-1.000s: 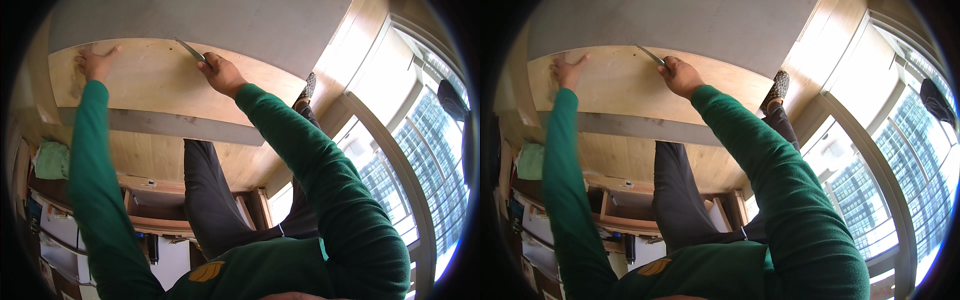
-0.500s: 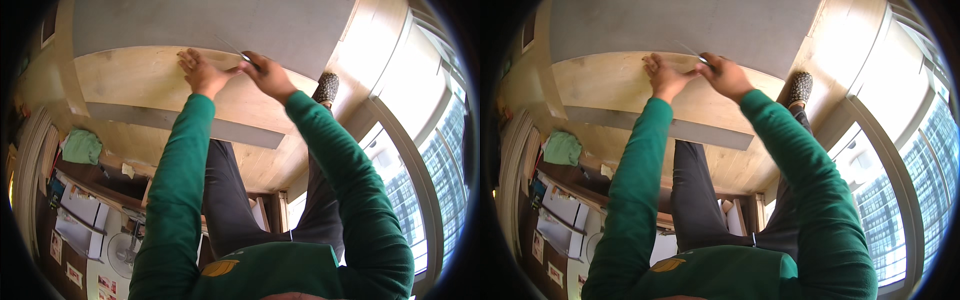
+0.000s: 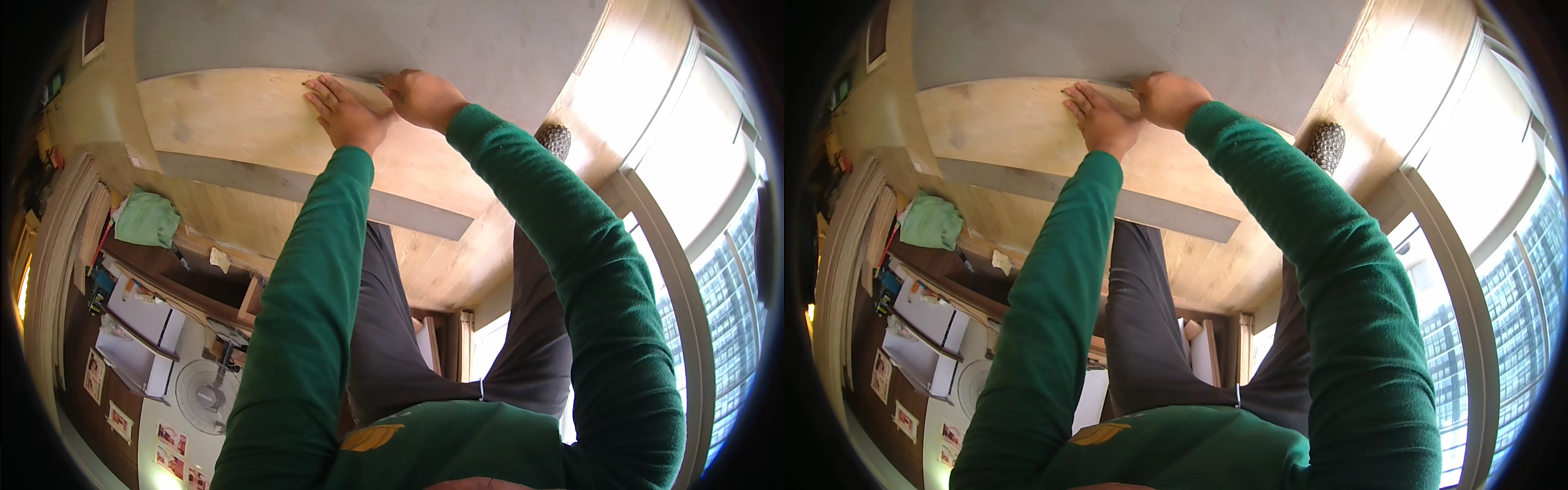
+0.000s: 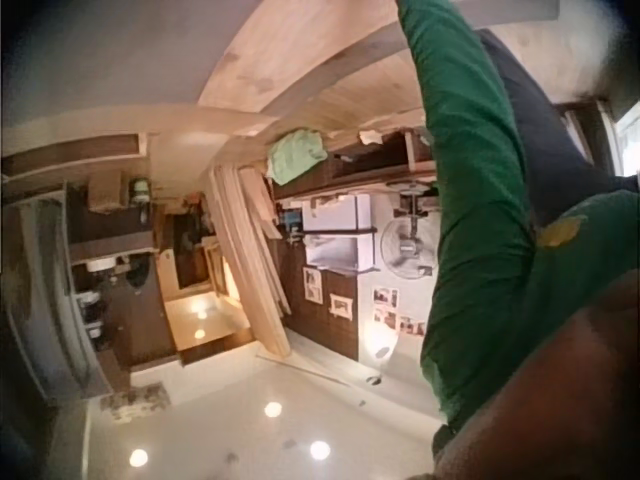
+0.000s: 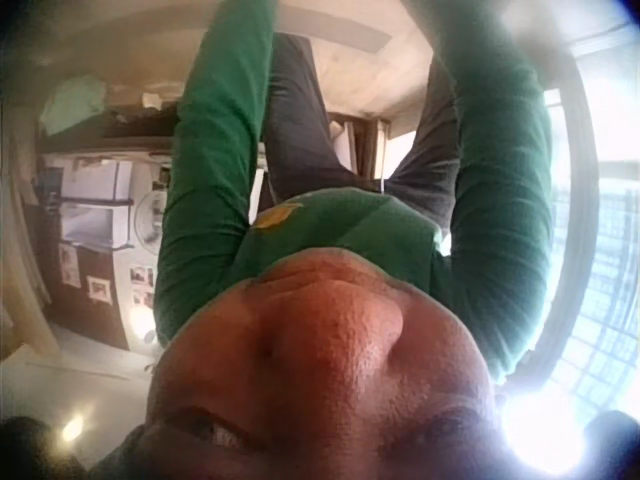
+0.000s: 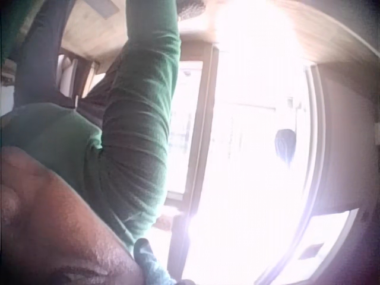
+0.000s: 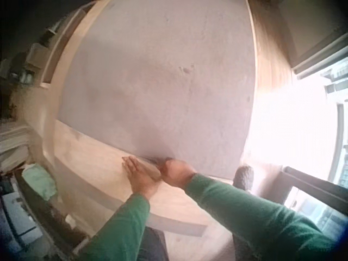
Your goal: The person uses a utility knife to cut a thin board placed on top of another surface and then carries the board away.
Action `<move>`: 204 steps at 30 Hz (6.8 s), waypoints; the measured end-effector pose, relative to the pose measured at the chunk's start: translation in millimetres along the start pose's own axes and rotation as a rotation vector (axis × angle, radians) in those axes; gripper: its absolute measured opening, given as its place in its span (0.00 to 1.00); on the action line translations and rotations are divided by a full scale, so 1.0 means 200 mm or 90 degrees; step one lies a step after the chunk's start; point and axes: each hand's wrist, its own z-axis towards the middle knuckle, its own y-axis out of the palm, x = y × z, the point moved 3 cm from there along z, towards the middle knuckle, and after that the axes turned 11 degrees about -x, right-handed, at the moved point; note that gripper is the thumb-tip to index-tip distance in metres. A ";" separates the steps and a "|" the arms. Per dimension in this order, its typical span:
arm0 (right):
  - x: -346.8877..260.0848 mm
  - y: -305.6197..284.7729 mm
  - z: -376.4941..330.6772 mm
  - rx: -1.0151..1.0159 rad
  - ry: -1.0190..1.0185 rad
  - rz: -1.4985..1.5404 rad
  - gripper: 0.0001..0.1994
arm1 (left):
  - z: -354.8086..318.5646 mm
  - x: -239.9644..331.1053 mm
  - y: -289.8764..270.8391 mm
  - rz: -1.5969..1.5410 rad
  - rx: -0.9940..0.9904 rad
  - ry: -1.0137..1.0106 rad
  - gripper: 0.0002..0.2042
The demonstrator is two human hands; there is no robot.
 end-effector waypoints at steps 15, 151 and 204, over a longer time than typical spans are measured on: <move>0.81 -0.12 -1.11 -0.001 0.118 -0.034 0.15 | -0.03 0.05 -0.07 -0.025 -0.073 -0.016 0.74; 1.09 -0.18 -1.58 0.007 0.232 0.066 0.17 | 0.00 -0.02 -0.03 0.018 -0.014 0.009 0.74; 0.42 -0.10 -0.61 0.071 -0.025 -0.013 0.16 | 0.00 0.01 -0.02 0.016 -0.017 0.018 0.74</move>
